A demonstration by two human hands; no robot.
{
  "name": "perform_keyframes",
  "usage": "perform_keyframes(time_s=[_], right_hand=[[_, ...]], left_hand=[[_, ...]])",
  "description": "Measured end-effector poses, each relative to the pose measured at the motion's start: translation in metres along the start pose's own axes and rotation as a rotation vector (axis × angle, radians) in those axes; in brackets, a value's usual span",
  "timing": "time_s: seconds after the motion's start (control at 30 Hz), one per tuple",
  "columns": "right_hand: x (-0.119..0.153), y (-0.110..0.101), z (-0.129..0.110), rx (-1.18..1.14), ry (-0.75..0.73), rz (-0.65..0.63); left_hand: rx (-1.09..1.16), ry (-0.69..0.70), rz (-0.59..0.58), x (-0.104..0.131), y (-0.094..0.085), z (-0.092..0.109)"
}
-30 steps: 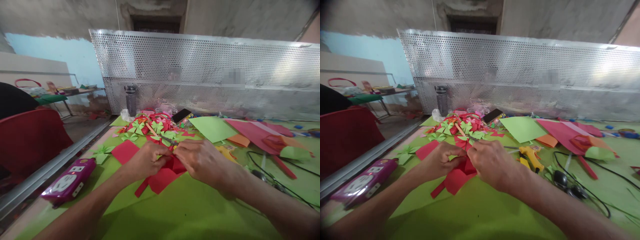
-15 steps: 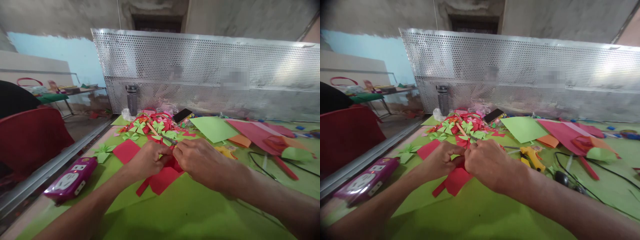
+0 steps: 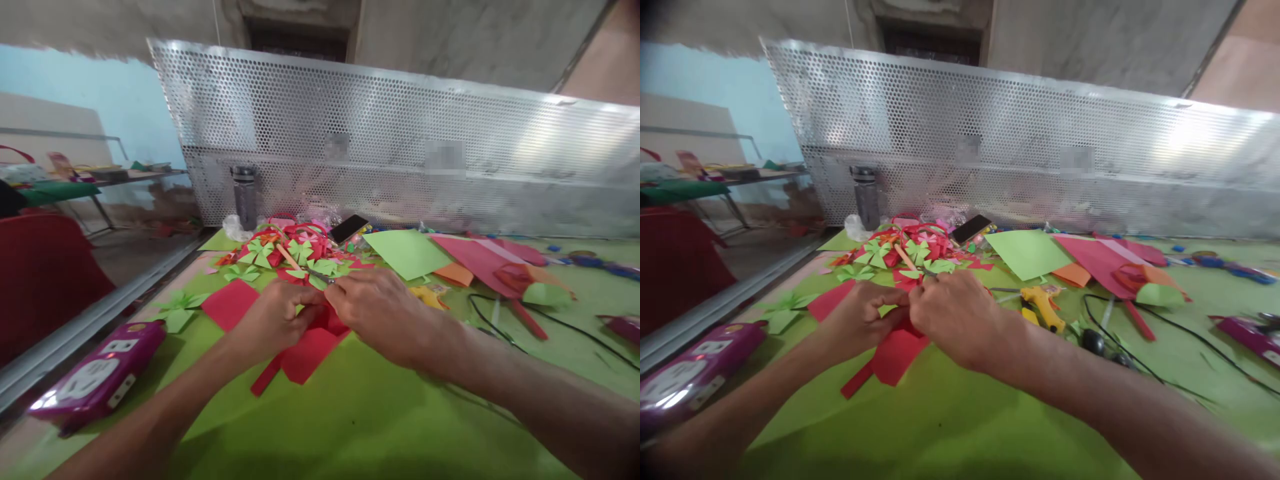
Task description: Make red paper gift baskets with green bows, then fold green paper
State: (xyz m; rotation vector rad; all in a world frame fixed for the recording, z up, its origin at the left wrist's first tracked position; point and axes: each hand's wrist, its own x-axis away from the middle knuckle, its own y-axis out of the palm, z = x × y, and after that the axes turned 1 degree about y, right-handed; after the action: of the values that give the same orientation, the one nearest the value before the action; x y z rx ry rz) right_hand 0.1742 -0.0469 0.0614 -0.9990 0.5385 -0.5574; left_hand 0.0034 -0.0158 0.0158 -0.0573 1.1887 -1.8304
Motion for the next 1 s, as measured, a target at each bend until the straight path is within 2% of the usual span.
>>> perform_keyframes(time_s=[0.07, 0.13, 0.27, 0.37, 0.47, 0.53, 0.63, 0.73, 0.83, 1.0], right_hand=[[0.006, 0.0, 0.011, -0.074, 0.124, 0.045], [0.016, 0.001, 0.025, -0.153, 0.27, 0.031], [0.045, 0.011, 0.051, -0.232, 0.547, -0.07], [0.066, 0.029, 0.065, -0.206, 0.694, -0.172], [0.08, 0.052, 0.076, -0.179, 0.785, -0.224], [0.085, 0.068, 0.083, -0.162, 0.846, -0.259], [0.089, 0.091, 0.094, -0.16, 0.931, -0.33], [0.089, 0.11, 0.101, -0.191, 0.987, -0.391], [0.088, 0.121, 0.1, -0.228, 1.016, -0.39], [0.096, 0.124, 0.09, -0.265, 1.097, -0.321]], left_hand=[[0.018, -0.024, 0.003, -0.001, -0.001, 0.001], [0.032, -0.049, 0.021, -0.001, -0.001, 0.001], [0.06, -0.118, 0.066, 0.0, 0.003, 0.0], [0.077, -0.129, 0.147, 0.002, 0.012, 0.003], [0.14, -0.148, 0.221, 0.003, 0.02, 0.005], [0.157, -0.164, 0.224, 0.002, 0.023, 0.005], [0.105, -0.16, 0.217, 0.001, 0.024, 0.003], [0.108, -0.174, 0.269, 0.002, 0.023, 0.002], [0.178, -0.201, 0.324, 0.004, 0.023, 0.004], [0.196, -0.184, 0.373, 0.005, 0.02, 0.003]])
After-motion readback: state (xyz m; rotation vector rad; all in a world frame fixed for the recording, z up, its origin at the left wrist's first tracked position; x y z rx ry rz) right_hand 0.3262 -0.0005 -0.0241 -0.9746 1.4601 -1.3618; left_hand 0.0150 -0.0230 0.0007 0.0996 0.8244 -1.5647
